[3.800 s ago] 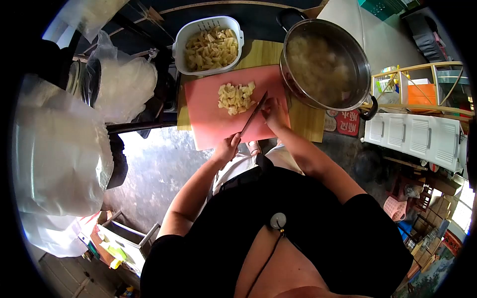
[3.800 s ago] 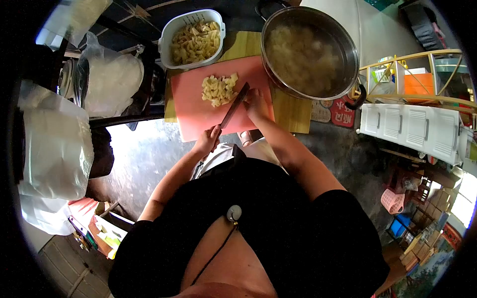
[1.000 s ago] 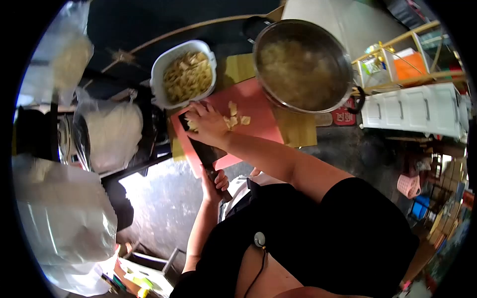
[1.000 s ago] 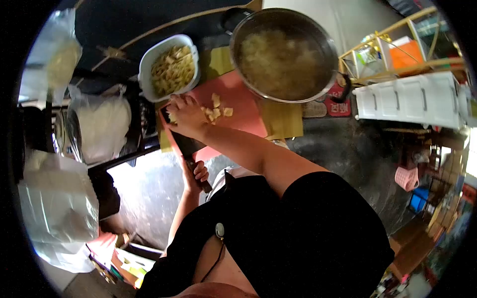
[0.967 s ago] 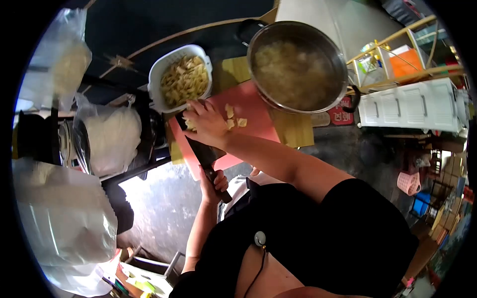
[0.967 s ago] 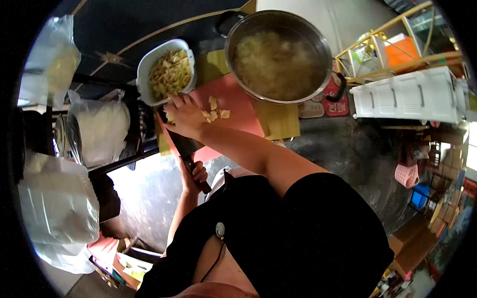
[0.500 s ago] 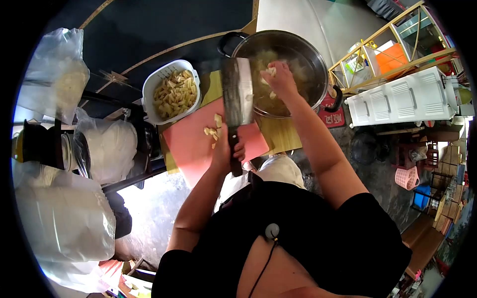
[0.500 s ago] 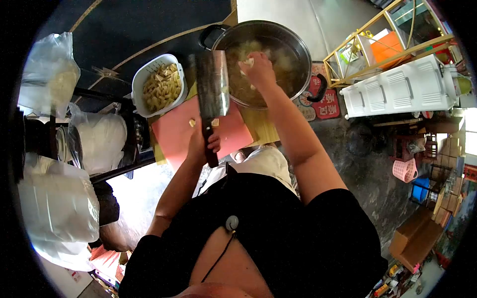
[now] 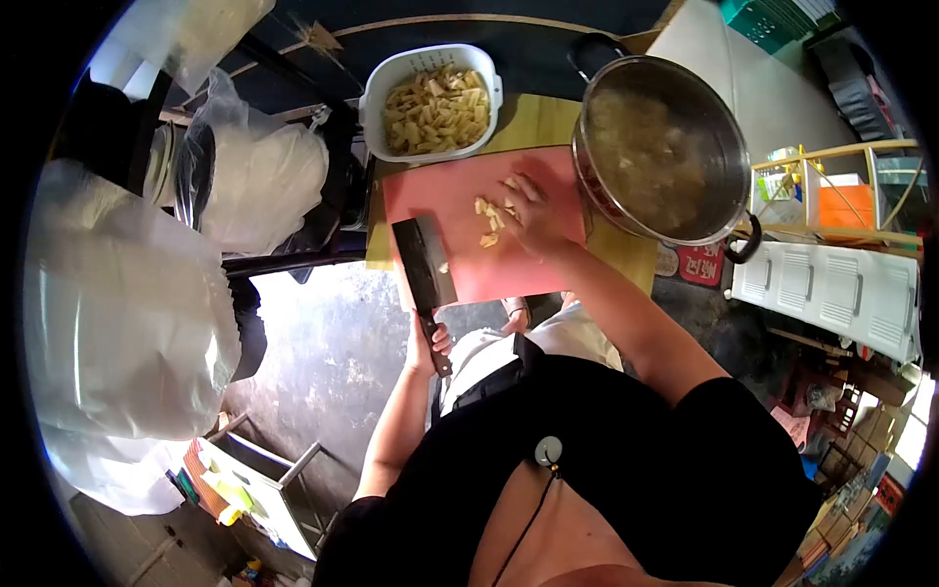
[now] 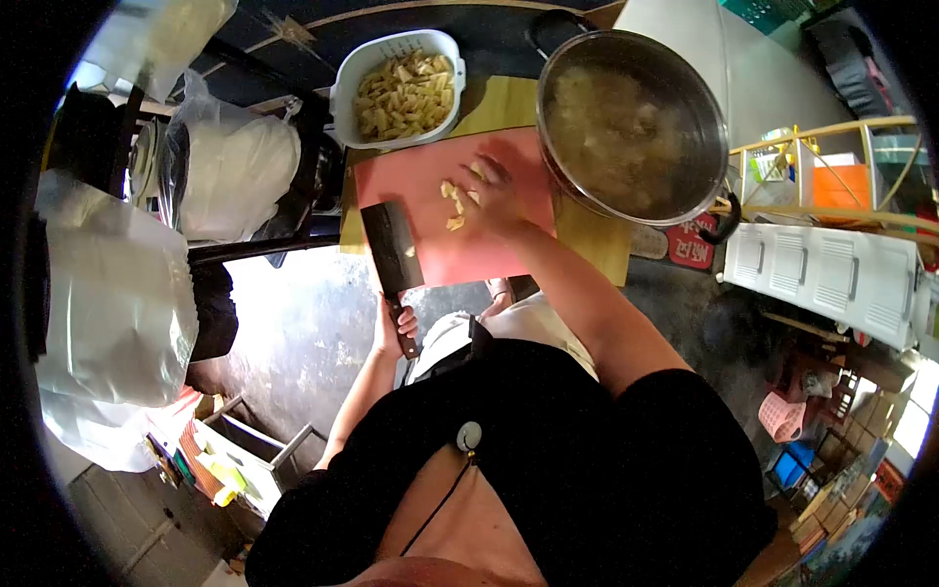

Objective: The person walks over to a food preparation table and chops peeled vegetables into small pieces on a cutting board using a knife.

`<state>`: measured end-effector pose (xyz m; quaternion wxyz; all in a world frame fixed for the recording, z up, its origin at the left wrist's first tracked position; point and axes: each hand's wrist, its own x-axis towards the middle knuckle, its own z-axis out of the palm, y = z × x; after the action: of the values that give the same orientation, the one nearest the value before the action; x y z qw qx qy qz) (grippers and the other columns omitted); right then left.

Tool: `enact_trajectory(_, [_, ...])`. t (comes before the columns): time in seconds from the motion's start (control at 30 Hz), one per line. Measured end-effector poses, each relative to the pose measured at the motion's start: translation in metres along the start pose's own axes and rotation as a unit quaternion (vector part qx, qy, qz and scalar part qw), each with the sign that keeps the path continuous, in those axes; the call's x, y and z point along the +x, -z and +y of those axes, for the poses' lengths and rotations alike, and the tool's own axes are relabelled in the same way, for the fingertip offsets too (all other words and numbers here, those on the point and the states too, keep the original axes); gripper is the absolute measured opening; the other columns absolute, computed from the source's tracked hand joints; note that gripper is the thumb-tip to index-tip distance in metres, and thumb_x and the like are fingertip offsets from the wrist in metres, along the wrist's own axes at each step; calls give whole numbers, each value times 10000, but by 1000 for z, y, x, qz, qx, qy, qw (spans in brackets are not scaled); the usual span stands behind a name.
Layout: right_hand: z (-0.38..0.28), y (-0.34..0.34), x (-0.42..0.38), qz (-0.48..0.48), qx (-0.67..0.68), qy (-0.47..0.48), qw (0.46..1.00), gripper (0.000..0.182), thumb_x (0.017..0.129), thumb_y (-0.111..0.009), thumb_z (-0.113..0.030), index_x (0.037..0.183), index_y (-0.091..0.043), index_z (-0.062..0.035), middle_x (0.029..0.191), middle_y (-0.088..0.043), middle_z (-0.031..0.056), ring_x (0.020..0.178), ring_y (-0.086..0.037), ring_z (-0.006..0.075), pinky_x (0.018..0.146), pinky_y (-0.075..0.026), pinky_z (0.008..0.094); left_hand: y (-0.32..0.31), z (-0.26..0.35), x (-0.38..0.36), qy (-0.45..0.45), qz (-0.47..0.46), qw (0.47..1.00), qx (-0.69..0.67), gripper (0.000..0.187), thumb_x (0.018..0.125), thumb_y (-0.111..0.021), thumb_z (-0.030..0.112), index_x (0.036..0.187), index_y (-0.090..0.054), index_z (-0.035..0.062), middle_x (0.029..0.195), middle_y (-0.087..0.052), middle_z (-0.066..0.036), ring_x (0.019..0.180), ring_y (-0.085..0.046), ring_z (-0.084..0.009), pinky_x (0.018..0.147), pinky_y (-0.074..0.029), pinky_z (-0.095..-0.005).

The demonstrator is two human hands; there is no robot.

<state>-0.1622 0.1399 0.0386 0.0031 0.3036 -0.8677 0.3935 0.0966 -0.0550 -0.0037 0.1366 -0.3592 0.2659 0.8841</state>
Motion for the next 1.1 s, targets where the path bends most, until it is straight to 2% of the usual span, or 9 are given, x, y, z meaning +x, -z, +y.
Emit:
enact_trajectory(0.13, [26,-46,5,4,-92,-5,996,452,817,-587,-265,1229,-486,-112,1320,-410,94,1219,-385,283,1007,-322,418,-1,-3,18,34,-29,999,-3,509,856,-289,670,1094,-479,263,523,-310,62,401,-293,-56,416,-290,-219])
enact_trajectory(0.27, [12,-67,4,14,-81,18,996,503,769,-637,-300,1219,-497,-126,1290,-421,117,1217,-368,293,1010,-316,441,-16,-8,44,75,-24,995,56,675,775,-276,774,557,-350,139,475,-280,51,383,-280,-71,410,-280,-230])
enact_trajectory(0.37, [-2,-85,-3,51,-23,24,998,531,732,-668,-314,1203,-508,-127,1260,-429,129,1181,-386,323,1003,-326,432,-38,-15,54,71,-36,995,64,566,808,-281,734,762,-444,194,500,-304,59,388,-289,-62,400,-283,-216])
enact_trajectory(0.5, [-28,-95,-11,42,80,-81,993,469,735,-648,-297,1150,-520,-123,1223,-446,121,1164,-383,345,1014,-302,430,-50,-21,59,84,-41,993,69,632,792,-278,755,625,-400,158,491,-288,58,392,-279,-66,407,-273,-220])
enact_trajectory(0.63, [-54,-76,-9,54,126,-68,988,348,759,-607,-229,1077,-539,-107,1223,-450,120,1173,-379,329,998,-327,419,-83,-8,38,66,-40,990,115,663,794,-288,754,551,-347,141,478,-293,35,384,-281,-88,419,-295,-254])
enact_trajectory(0.77, [-75,-5,16,153,145,-10,977,240,721,-599,-78,960,-578,-96,1157,-514,114,1103,-450,325,925,-379,404,-155,17,6,8,-30,993,110,534,869,-280,655,1004,-438,164,514,-315,18,379,-298,-97,409,-305,-259])
enact_trajectory(0.97, [-33,115,40,327,-1,-1,945,217,708,-567,9,906,-575,-81,1085,-549,112,1036,-493,305,869,-409,369,-270,35,23,20,-122,967,222,518,895,-269,616,794,-406,128,495,-337,-1,378,-325,-118,380,-324,-280])
enact_trajectory(1.03, [-13,145,37,355,125,-102,921,186,736,-565,-33,917,-574,-74,1047,-556,117,1013,-508,294,866,-407,363,-298,31,36,14,-115,962,248,511,898,-274,609,791,-406,127,501,-347,-6,382,-334,-122,384,-330,-282])
enact_trajectory(1.1, [19,162,28,324,94,-164,927,190,737,-579,-47,926,-567,-51,1061,-549,138,1003,-505,321,840,-425,397,-312,27,39,7,-139,957,253,531,890,-293,617,761,-417,117,503,-358,-10,384,-337,-124,387,-334,-283])
